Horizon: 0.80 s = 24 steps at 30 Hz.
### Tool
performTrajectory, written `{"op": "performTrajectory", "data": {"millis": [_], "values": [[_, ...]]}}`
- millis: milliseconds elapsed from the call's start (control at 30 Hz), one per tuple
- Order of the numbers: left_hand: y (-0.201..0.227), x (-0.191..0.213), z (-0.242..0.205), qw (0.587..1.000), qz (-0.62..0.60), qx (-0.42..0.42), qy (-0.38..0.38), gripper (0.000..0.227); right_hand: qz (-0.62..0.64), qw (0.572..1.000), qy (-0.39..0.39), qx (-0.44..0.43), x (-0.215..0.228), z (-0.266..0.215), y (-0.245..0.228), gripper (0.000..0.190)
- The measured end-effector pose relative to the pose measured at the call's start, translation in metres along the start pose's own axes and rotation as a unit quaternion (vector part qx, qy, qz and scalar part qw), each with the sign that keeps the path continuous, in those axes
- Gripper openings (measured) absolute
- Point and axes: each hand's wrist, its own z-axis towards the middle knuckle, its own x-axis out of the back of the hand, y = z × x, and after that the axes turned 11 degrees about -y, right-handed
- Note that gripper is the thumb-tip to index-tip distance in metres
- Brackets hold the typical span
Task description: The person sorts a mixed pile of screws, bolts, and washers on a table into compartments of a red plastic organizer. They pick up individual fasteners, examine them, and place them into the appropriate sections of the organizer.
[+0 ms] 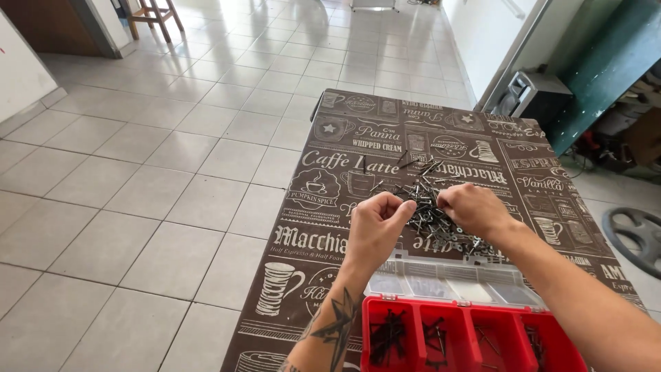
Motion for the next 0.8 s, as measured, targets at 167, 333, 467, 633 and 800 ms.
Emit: {"op": "performTrajectory", "data": {"millis": [167, 333, 467, 633, 800], "values": [[-0.005, -0.001, 0.001, 1.0, 0.003, -0.006, 0.002, 0.019, 0.114, 0.992, 0.057, 0.011, -0.001, -0.011, 0.02, 0.015], [-0.009, -0.002, 0.002, 1.0, 0.012, 0.002, -0.005, 0.018, 0.093, 0.994, 0.045, -0.026, -0.002, -0.022, 0.024, 0.018], [-0.01, -0.003, 0.002, 1.0, 0.02, 0.006, -0.01, 0.019, 0.045, 0.999, -0.012, 0.013, 0.002, -0.02, 0.007, 0.022], [-0.012, -0.002, 0.003, 1.0, 0.019, 0.005, -0.005, 0.02, -0.003, 1.0, -0.03, -0.005, 0.005, -0.008, -0.005, 0.02], [-0.015, -0.002, 0.003, 1.0, 0.007, 0.0, -0.007, 0.019, 0.04, 0.996, -0.069, -0.029, 0.01, -0.006, -0.011, 0.022]]}}
